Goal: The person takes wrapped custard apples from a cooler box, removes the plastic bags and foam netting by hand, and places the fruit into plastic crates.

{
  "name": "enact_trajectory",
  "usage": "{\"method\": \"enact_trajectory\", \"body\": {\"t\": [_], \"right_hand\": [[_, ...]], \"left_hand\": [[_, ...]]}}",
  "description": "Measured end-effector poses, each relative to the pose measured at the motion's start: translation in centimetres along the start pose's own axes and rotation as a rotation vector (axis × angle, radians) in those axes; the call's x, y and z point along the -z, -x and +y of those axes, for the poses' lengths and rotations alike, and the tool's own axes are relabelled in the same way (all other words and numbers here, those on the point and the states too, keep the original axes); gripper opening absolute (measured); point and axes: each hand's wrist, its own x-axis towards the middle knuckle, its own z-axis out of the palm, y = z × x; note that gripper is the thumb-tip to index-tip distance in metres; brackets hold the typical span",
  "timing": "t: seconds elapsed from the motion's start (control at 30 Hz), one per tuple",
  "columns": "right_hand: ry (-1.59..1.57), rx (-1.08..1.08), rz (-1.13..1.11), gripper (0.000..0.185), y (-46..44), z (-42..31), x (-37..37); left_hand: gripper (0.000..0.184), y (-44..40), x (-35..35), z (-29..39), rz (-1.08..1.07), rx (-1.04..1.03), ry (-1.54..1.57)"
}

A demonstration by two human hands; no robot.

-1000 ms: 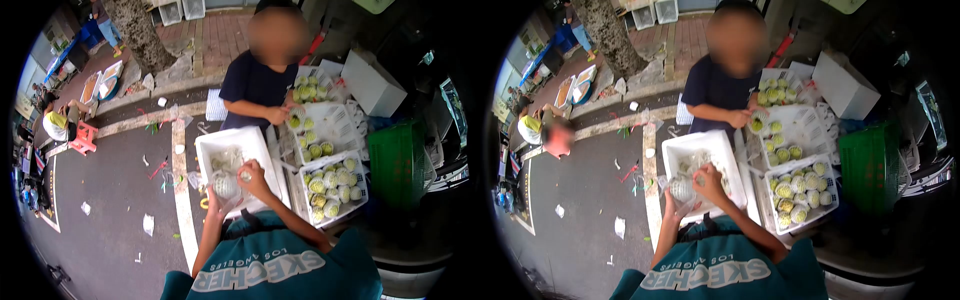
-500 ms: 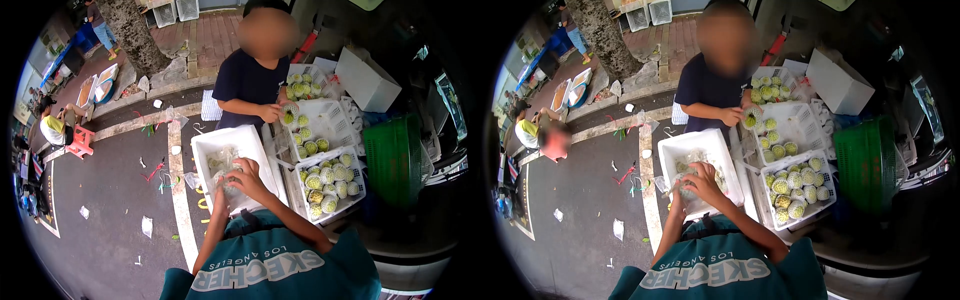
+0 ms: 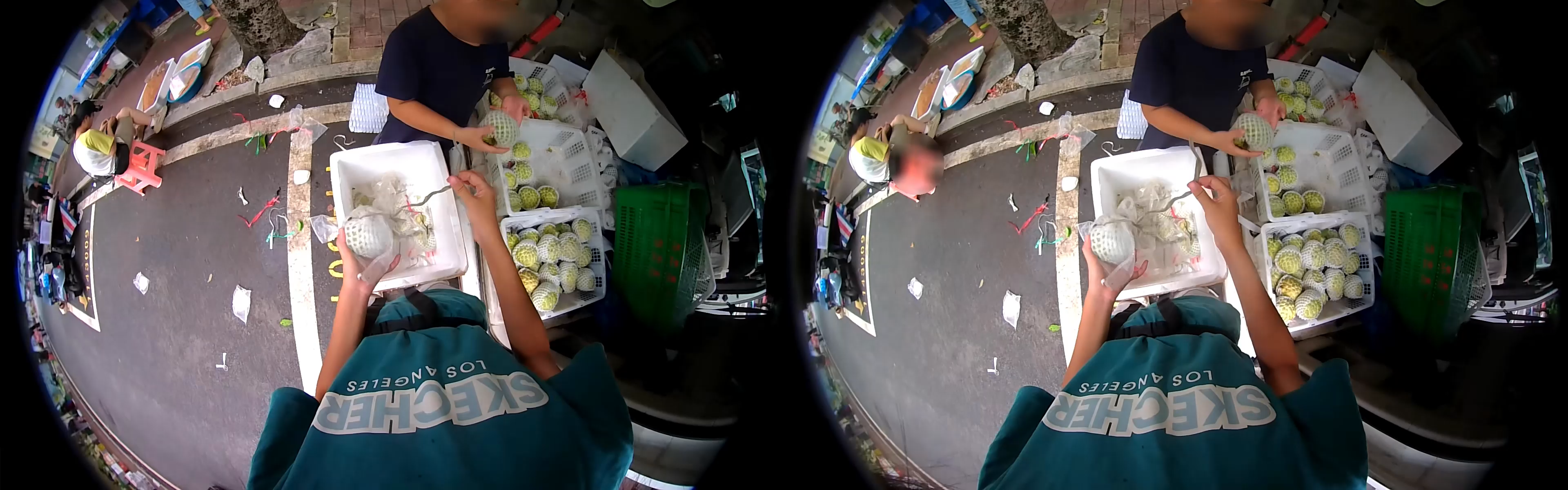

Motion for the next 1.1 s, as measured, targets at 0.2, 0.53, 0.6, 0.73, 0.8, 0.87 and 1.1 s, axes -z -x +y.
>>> {"method": "enact_trajectory", "body": {"t": [0.2, 0.53, 0.6, 0.73, 0.8, 0.87, 1.1], "right_hand": [[0.399, -0.041, -0.154, 0.041, 1.8, 4.2, -0.8], [0.285, 0.104, -0.231, 0.013, 5.9, -1.8, -4.3], [0.433, 0.243, -0.162, 0.011, 6.0, -3.0, -3.7], [0.65, 0.487, -0.11, 0.007, 4.7, -4.4, -2.5], [0.699, 0.611, -0.185, 0.008, 3.9, -5.3, -2.3], [0.691, 0.675, -0.266, 0.008, 3.6, -6.1, -2.8], [0.675, 0.799, -0.454, 0.01, 4.4, -5.6, -3.5]], "left_hand": [[0.066, 1.5, -1.3, 0.7, -0.032, 0.002, 0.116], [0.07, 1.9, -1.5, -0.5, -0.088, -0.212, -0.352], [0.065, 1.4, -1.0, -0.6, -0.078, -0.242, -0.334], [0.055, 0.2, 0.2, -0.7, -0.031, -0.381, -0.442], [0.052, 0.2, 0.0, -1.0, 0.046, -0.513, -0.689], [0.051, 0.3, -0.3, -1.3, 0.028, -0.553, -0.782], [0.058, -1.3, 0.5, -0.7, 0.077, -0.736, -1.004]]}}
